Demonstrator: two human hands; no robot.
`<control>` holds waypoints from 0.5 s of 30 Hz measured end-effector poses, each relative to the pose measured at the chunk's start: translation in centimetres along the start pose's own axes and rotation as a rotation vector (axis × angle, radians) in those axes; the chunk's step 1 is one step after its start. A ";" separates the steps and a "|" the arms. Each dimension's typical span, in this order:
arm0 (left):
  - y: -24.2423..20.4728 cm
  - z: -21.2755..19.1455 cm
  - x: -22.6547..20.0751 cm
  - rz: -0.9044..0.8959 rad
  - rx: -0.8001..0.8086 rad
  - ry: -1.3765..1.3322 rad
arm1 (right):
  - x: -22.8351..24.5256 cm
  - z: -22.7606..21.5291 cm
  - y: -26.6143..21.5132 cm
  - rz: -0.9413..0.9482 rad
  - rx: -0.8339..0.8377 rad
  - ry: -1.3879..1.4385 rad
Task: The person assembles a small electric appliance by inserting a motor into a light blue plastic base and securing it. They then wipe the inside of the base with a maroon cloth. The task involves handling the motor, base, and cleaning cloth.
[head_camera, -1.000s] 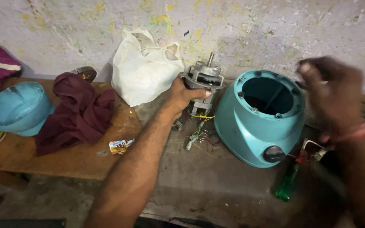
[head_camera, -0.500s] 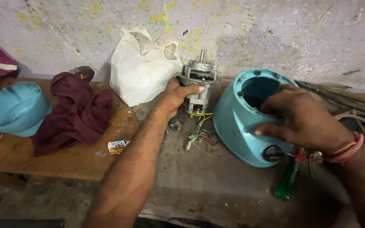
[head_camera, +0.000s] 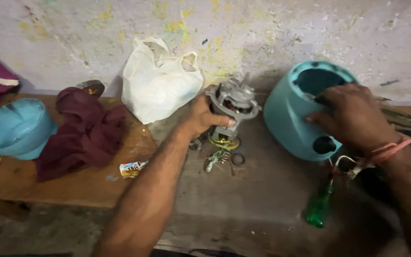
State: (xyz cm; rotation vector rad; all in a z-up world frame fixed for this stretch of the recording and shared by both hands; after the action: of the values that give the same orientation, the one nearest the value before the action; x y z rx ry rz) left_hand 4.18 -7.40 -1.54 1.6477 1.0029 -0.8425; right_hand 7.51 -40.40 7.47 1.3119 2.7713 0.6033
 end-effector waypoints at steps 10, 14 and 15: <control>0.3 2.3 0.0 -0.027 0.124 0.114 | 4.6 -0.1 -0.6 -0.195 -0.282 0.397; 0.2 2.7 -0.1 -0.061 0.142 0.109 | 7.2 0.7 1.0 -0.212 -0.177 0.510; 0.1 2.7 -0.4 -0.062 0.146 0.105 | 7.4 0.8 1.3 -0.240 -0.153 0.416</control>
State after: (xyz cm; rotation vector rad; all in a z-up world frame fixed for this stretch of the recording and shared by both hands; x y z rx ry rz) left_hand 3.94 -10.13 -1.88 1.8085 1.0916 -0.8958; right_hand 3.82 -33.80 8.25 0.8880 3.0516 1.1561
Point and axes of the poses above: each hand's wrist, its own y-axis towards the middle knuckle, its own z-axis out of the palm, x = y × z, the point moved 2 cm from there along y, towards the middle knuckle, and after that the axes turned 9 degrees about y, right-handed, at the moved point
